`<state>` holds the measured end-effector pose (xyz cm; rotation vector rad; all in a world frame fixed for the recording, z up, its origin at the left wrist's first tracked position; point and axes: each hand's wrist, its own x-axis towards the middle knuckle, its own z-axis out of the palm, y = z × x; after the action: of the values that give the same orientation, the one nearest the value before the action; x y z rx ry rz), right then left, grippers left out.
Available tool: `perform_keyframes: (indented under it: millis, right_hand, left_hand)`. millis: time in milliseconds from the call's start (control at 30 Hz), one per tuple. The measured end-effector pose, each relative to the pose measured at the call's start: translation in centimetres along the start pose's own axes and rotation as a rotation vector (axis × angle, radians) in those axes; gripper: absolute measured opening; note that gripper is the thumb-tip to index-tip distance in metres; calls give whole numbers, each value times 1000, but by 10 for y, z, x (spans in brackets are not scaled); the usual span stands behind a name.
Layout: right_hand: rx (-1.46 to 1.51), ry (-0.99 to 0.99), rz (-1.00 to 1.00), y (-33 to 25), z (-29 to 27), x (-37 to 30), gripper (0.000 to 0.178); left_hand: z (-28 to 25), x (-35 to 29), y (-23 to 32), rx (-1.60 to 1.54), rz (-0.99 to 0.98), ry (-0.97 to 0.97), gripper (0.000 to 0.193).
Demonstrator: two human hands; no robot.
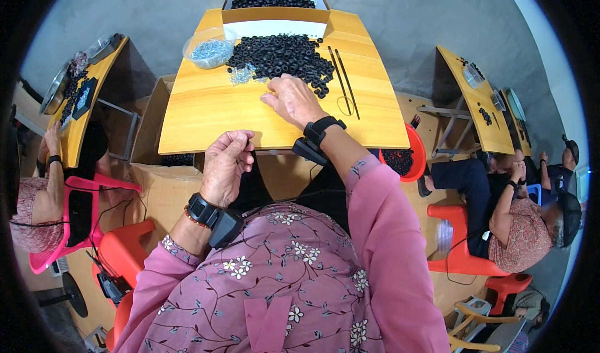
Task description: Manually assemble small plastic rings onto central pins or fasteners at a manufacturing workstation.
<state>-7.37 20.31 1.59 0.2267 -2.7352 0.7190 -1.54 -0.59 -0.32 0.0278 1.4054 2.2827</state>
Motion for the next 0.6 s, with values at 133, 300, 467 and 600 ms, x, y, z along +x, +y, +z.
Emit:
perform_keyframes:
  millis: [133,300,467,600]
  right_hand:
    - [-56,-24,4,1,2,2,21]
    - [111,109,-28,2,-11,-4,15]
    - [173,173,-73,-7,-27,0,16]
    - [234,193,38,7,-25,-10,16]
  left_hand:
    - [0,0,-1,3,5,5,17]
    - [1,0,0,3,-4,7,17]
    - [0,3,-1,12,-2,12,18]
    - [0,2,1,20,2,12,18]
